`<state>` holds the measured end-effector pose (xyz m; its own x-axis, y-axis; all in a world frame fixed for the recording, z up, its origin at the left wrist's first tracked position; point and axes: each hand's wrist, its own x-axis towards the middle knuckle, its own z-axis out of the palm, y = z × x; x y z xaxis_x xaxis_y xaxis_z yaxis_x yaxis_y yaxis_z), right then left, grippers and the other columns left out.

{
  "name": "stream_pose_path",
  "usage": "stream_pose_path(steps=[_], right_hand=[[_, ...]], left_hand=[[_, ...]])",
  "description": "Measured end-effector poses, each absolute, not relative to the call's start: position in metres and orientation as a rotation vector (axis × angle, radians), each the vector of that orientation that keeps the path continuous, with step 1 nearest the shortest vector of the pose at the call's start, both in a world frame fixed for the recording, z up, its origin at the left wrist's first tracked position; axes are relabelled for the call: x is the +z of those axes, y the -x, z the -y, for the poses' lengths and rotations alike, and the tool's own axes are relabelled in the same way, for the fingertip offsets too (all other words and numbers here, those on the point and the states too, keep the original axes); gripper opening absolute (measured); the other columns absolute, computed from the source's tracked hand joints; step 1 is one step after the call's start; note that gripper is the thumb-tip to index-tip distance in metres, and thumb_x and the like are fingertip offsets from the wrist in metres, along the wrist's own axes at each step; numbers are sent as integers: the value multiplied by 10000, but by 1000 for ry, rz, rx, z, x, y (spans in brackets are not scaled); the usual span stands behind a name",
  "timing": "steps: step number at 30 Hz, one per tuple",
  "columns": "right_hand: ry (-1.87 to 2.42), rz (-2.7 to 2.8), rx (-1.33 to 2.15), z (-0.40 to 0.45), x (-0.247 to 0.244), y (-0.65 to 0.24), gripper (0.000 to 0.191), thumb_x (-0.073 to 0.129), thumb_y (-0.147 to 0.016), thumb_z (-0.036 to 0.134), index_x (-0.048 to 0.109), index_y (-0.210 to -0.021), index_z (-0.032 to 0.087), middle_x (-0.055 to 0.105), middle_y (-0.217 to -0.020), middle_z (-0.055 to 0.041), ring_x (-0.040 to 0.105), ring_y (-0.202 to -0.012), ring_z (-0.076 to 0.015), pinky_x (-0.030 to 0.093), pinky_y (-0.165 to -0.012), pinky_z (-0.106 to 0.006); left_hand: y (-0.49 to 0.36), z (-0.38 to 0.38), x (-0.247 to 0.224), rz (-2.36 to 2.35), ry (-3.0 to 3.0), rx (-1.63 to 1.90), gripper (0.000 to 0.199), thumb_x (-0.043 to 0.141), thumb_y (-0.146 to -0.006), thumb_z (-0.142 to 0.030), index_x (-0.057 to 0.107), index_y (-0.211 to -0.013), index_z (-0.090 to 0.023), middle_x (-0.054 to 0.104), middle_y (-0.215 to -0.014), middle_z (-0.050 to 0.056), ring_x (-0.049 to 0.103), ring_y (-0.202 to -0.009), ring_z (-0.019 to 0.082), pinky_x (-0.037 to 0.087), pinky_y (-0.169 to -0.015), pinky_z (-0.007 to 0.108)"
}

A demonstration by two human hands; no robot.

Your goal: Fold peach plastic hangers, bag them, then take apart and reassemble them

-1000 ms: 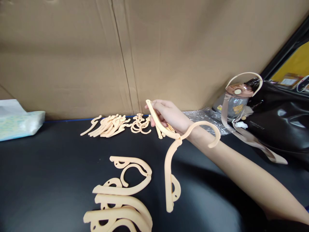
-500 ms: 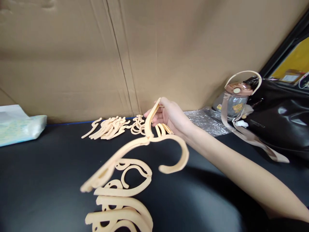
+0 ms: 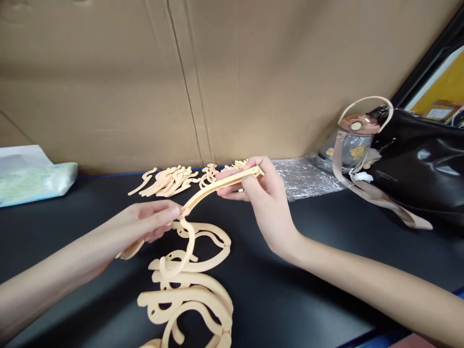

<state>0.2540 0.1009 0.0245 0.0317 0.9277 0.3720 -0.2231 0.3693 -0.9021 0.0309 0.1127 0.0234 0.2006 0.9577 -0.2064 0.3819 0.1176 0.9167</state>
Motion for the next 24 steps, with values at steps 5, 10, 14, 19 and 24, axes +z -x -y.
stream_pose_path(steps=[5,10,14,19,24], right_hand=[[908,1589,676,-100,20,-268,144,581,-869,149,463,-879,232,717,-964,-23,697,-834,-158,575,-758,-325],[1110,2239,-338,-108,8,-271,131,555,-895,108,591,-1011,157,698,-941,-80,665,-901,-249,521,-784,-394],[872,2458,-843,-109,4,-253,186,507,-948,108,632,-1085,97,681,-825,-58,662,-787,-223,505,-748,-361],[611,2515,-1149,-110,3,-239,247,427,-996,135,602,-1147,50,673,-835,-65,652,-720,-186,459,-595,-302],[749,2696,-953,-108,1,-234,245,392,-979,83,595,-1112,47,657,-762,-67,603,-556,-154,357,-480,-288]], left_hand=[[-39,-114,26,-1455,-1386,680,496,769,-578,-646,699,-712,-174,496,-617,-19,287,-509,79,186,-428,193],[-39,-110,31,-1471,-1500,630,306,724,-672,-491,653,-708,-195,466,-597,-34,313,-540,99,227,-448,194],[-41,-108,33,-1436,-1529,509,269,673,-734,-467,637,-702,-203,235,-496,-86,173,-490,94,152,-419,216],[-39,-108,37,-1284,-1448,396,243,679,-727,-442,643,-699,-203,187,-518,-91,109,-490,92,72,-419,243],[-38,-110,34,-1328,-1434,359,256,725,-650,-450,691,-654,-196,266,-496,-79,131,-467,79,49,-421,245]])
